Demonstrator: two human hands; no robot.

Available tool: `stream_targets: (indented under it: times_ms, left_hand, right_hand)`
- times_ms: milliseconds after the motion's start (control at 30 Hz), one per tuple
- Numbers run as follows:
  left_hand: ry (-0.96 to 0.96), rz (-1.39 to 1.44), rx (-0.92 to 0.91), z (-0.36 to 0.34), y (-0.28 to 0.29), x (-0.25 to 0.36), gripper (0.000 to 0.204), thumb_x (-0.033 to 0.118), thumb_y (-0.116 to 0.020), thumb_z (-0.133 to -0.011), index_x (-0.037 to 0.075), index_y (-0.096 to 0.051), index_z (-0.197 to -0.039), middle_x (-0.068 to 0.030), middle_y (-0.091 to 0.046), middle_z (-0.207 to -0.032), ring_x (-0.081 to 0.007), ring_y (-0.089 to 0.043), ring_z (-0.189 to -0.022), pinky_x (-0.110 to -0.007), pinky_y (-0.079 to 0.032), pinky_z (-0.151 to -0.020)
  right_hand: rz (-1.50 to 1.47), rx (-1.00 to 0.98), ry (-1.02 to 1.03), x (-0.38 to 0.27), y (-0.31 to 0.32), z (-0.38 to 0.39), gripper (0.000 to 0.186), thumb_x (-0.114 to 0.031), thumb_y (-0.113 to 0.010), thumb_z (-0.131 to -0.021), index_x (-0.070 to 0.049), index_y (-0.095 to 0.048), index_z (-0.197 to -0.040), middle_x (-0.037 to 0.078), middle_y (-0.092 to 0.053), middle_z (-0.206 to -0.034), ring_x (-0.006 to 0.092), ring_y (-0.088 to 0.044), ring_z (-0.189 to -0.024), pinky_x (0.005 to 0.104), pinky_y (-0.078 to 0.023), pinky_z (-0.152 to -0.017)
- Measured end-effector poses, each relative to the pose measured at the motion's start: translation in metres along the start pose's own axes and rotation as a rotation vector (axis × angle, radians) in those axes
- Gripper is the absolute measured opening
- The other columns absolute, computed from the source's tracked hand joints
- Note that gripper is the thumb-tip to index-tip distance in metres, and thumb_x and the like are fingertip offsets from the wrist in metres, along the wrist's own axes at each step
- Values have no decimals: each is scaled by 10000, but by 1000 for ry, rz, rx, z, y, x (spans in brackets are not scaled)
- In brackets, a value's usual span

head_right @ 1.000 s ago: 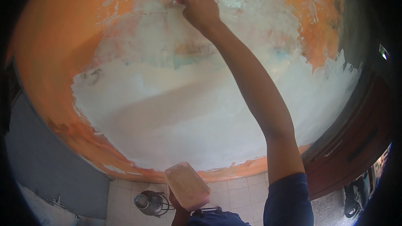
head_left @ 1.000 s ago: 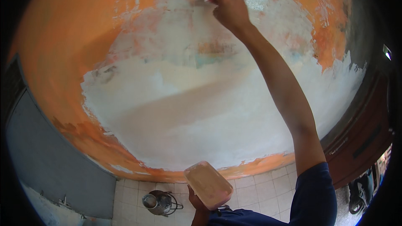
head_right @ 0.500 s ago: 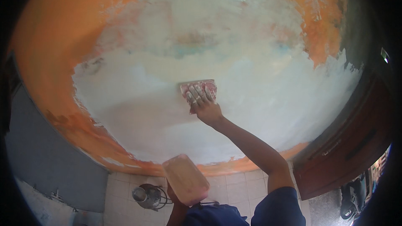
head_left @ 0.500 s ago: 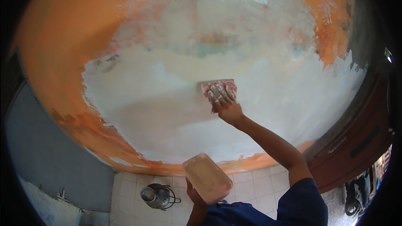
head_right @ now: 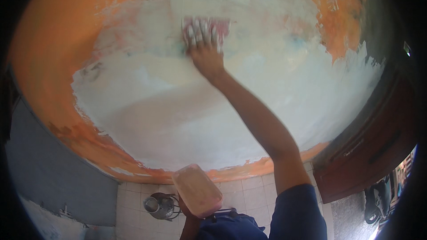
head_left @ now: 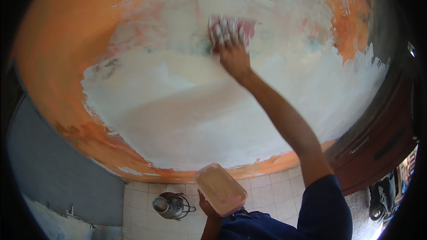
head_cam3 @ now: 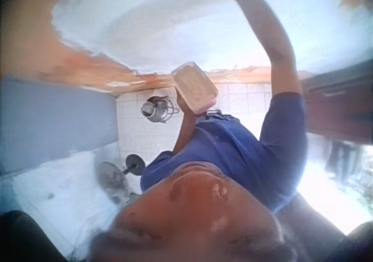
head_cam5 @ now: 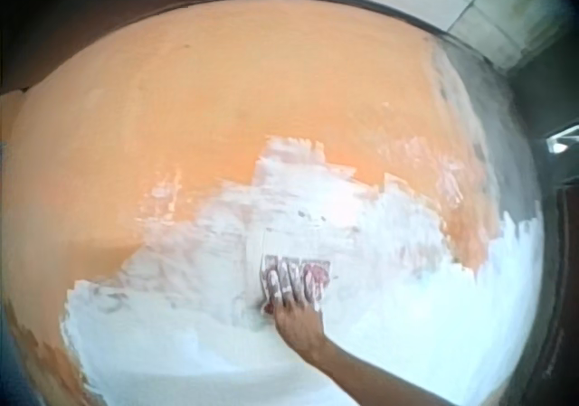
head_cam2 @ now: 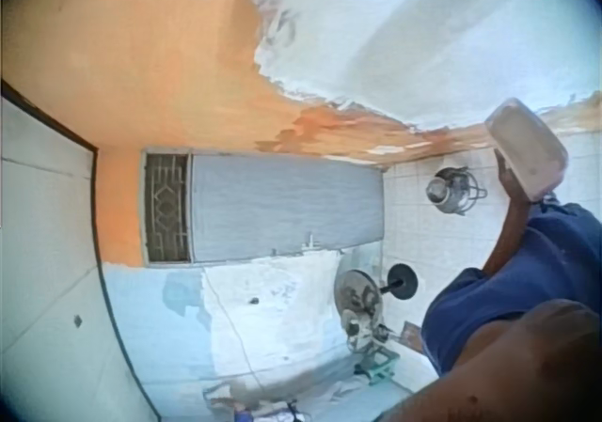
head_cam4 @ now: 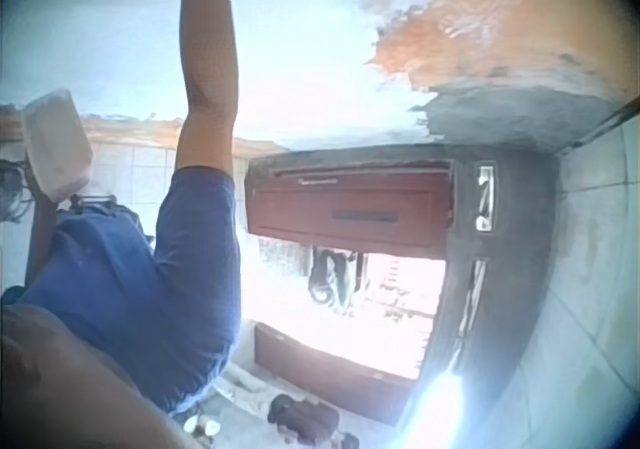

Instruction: The person applies plaster to a wall using a small hand spreader, scooping the material from a plastic container.

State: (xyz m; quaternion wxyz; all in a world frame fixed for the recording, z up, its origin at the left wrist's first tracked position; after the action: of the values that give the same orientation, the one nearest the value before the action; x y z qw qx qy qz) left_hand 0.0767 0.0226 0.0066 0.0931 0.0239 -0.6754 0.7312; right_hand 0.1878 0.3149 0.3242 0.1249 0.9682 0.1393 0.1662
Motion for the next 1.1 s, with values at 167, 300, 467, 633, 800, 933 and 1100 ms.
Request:
stream_targets:
  times_ms: [167,300,467,633,800,933,1100]
  left_hand:
    - [6,8,-43,1,4,-4,607,508,-318,-941,76,-354,-1366,-164,-496,-1269,-363,-535,-1125,-536,-457,-933]
    - [-75,-113,-15,9,-11,3,585,470,-315,-938,84,-349,-1376,-152,-485,-1288,-349,-517,-1156,-522,-438,-961]
    - [-110,46,-42,15,-28,9,661,570,-274,-937,92,-336,-1389,-172,-475,-1298,-353,-505,-1166,-533,-436,-951]
    - [-72,-36,-76,8,-8,3,654,569,-277,-937,87,-349,-1373,-166,-491,-1271,-347,-523,-1140,-522,-460,-923]
    - [-84,-63,-66,1,11,8,626,495,-354,-906,94,-340,-1386,-142,-468,-1309,-354,-504,-1170,-530,-430,-961]
    - [-57,-35,-58,-1,20,3,629,506,-354,-910,98,-336,-1388,-139,-466,-1311,-354,-509,-1159,-528,-426,-965]
    - [-98,-66,-71,1,-12,6,608,508,-337,-928,102,-356,-1381,-136,-483,-1296,-340,-526,-1140,-508,-434,-965]
  right_hand:
    - [-243,-216,-68,-63,-33,171,579,-195,-616,-822,3,-429,-1333,200,-356,-1441,355,-299,-1362,538,-225,-1105]
    - [-403,-416,-98,-91,-8,241,698,-230,-668,-768,-4,-386,-1364,197,-319,-1457,361,-279,-1369,546,-214,-1112]
    - [-397,-86,-68,-45,50,139,742,-95,-685,-685,-41,-408,-1371,179,-356,-1445,358,-303,-1362,516,-235,-1118]
    - [-133,112,-140,35,54,23,649,-9,-582,-755,0,-383,-1373,206,-363,-1430,374,-308,-1350,536,-249,-1090]
    - [-167,-55,-99,8,-8,96,645,-86,-559,-797,-18,-351,-1404,196,-303,-1473,349,-234,-1392,563,-181,-1110]
    - [-316,-207,-174,-31,-26,219,698,75,-567,-649,-2,-451,-1333,209,-385,-1425,357,-344,-1339,529,-227,-1106]
    - [-606,-419,-321,-51,6,255,616,45,-577,-699,19,-469,-1304,208,-502,-1298,329,-470,-1218,471,-415,-958]
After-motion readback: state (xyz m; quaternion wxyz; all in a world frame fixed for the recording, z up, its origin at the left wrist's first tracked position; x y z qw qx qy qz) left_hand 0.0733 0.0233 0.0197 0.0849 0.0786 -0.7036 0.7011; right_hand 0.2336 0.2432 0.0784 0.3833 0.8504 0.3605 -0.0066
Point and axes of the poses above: each hand's wrist, its own z-axis away from the middle knuckle, its own y-axis out of the back of the hand, x = y × z, the point moved 4 cm from there along -z, towards the middle knuckle
